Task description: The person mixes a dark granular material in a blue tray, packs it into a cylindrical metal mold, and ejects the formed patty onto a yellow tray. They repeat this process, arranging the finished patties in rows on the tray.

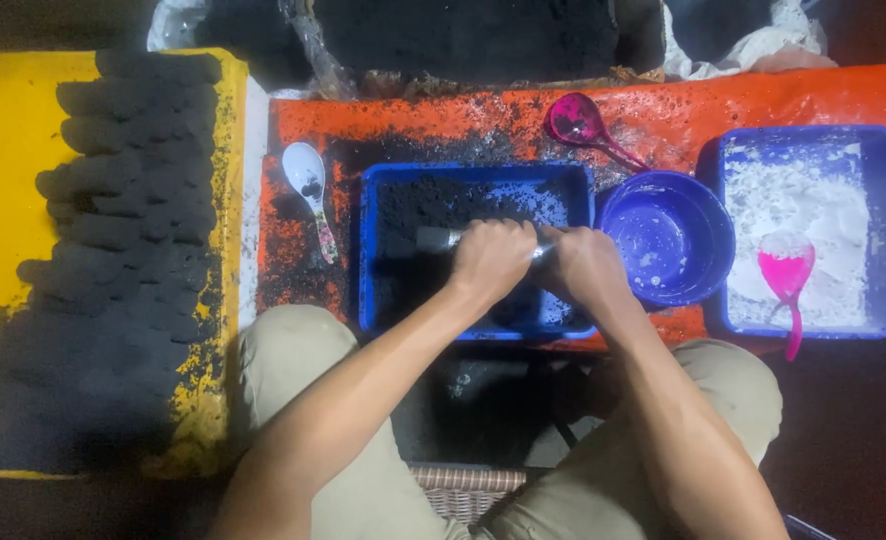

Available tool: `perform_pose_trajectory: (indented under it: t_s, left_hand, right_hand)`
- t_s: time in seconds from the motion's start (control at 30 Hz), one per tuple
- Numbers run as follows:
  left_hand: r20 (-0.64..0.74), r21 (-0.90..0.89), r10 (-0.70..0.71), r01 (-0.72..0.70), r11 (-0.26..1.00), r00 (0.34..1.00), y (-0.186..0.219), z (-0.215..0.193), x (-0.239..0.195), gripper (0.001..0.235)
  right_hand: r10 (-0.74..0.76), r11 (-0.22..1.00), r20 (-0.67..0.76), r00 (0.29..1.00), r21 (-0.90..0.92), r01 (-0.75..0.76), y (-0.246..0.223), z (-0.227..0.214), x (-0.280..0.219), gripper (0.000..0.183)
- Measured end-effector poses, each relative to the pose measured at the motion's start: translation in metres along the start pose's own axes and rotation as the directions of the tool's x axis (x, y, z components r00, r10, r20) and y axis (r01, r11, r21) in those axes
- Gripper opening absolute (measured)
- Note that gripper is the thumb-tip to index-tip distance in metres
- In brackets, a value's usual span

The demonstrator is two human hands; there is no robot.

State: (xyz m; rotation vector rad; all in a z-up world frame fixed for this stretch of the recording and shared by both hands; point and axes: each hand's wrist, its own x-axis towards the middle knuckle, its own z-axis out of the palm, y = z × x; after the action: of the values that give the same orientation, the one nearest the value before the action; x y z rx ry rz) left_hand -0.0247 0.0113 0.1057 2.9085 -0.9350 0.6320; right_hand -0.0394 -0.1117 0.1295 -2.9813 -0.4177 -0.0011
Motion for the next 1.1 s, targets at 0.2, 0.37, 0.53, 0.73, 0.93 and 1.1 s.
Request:
perform_pose_trajectory:
  t_s: [0.2, 0.37, 0.53, 0.73, 0.93, 1.1]
  left_hand:
    - [-0.028, 0.006, 0.005, -0.005, 1.0, 1.0, 0.001, 0.005, 0.0, 0.014]
    - [0.008, -0.024, 0.006, -0.006, 1.0, 1.0, -0.002, 0.001, -0.001, 0.015]
    - [0.056, -0.066, -0.001, 0.005, 0.998, 0.998, -0.004, -0.002, 0.002, 0.016]
    - [0.105, -0.171, -0.011, 0.029, 0.985, 0.994, -0.006, -0.004, 0.003, 0.019]
    - [0.088, -0.173, -0.011, 0.026, 0.985, 0.996, -0.003, 0.006, 0.001, 0.019]
    - [-0.003, -0.059, 0.051, -0.051, 0.997, 0.999, 0.004, -0.004, 0.0, 0.017]
  right_hand:
    - [-0.067, 0.997, -0.068, 0.995, 0.019, 0.068, 0.004, 0.006, -0.003, 0.01]
    - [-0.139, 0.989, -0.161, 0.977, 0.028, 0.145, 0.014, 0.024, -0.006, 0.016]
    - [-0.219, 0.976, -0.255, 0.942, -0.054, 0.212, 0.022, 0.035, -0.006, 0.015]
    - [-0.257, 0.966, -0.311, 0.915, -0.1, 0.237, 0.018, 0.031, -0.007, 0.014]
    - [-0.2, 0.979, -0.254, 0.946, -0.076, 0.187, 0.019, 0.032, -0.003, 0.009]
    - [0.065, 0.977, 0.215, 0.975, 0.186, -0.106, 0.013, 0.011, 0.0, 0.031]
